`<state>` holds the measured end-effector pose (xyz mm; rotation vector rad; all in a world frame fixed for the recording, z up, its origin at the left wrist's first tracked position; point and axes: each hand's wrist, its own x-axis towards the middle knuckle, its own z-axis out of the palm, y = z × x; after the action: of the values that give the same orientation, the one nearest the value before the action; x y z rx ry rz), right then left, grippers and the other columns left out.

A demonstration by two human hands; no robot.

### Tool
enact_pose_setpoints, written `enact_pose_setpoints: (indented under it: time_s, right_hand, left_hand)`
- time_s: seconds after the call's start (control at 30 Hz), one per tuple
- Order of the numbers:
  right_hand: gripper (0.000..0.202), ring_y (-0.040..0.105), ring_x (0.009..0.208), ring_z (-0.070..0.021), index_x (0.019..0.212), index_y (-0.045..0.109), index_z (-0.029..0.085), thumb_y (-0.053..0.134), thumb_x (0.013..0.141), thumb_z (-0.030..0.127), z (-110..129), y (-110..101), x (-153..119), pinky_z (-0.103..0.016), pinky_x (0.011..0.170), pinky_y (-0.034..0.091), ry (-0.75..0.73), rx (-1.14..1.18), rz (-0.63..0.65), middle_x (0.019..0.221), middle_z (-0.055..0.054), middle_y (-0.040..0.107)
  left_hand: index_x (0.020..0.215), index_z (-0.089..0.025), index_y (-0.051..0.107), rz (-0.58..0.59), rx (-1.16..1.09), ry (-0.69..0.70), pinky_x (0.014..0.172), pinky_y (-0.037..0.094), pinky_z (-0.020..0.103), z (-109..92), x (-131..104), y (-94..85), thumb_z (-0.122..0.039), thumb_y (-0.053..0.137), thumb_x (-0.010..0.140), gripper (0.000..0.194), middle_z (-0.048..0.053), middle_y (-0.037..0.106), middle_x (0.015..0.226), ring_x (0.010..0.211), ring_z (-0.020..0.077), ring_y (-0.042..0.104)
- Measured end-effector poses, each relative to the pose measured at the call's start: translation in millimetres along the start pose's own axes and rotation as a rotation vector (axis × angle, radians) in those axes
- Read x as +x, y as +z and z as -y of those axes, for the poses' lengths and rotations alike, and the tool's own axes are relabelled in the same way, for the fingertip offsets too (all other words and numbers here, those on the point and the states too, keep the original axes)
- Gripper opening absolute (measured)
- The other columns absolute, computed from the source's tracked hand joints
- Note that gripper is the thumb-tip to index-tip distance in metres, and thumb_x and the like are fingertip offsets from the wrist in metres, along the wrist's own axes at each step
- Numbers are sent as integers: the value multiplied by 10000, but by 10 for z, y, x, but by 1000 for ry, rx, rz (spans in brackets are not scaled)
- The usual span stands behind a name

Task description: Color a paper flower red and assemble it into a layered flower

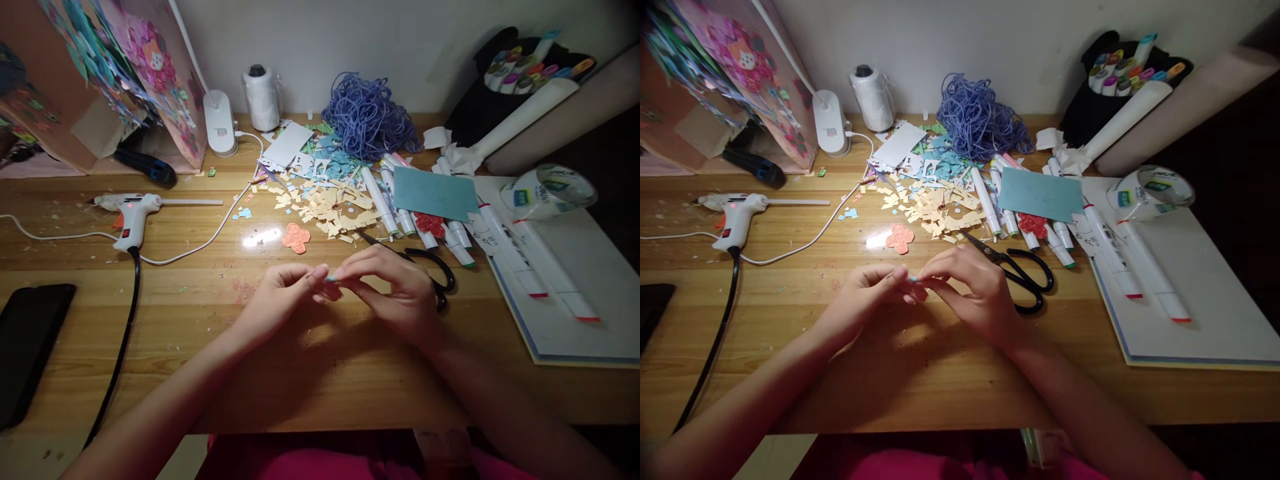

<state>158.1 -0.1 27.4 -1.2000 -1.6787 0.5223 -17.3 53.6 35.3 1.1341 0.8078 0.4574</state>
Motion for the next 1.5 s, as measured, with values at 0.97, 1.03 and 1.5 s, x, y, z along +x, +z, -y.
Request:
enact_pose_setpoints:
  time_s: [0.97,1.03,1.5]
  right_hand:
    - [51,579,651,-133,767,673,192,671,778,242,-2,44,35,-254,580,474,267,0,-21,745,-16,655]
    - [71,577,651,-133,772,671,192,667,780,263,-7,45,35,-252,578,477,282,-6,-24,750,-16,652]
    - [117,590,728,-148,885,677,223,626,810,149,9,53,15,-277,649,471,75,-33,37,799,-19,643]
  left_hand:
    - [830,-151,684,-115,32,45,740,490,255,45,19,-2,-315,717,717,202,48,709,852,784,154,640]
    - [839,-156,681,-125,-9,35,764,491,269,50,17,-1,-312,739,689,224,47,708,874,802,159,643]
    - [785,-154,688,-75,100,78,717,464,229,71,40,-53,-354,659,775,203,36,692,790,745,131,614]
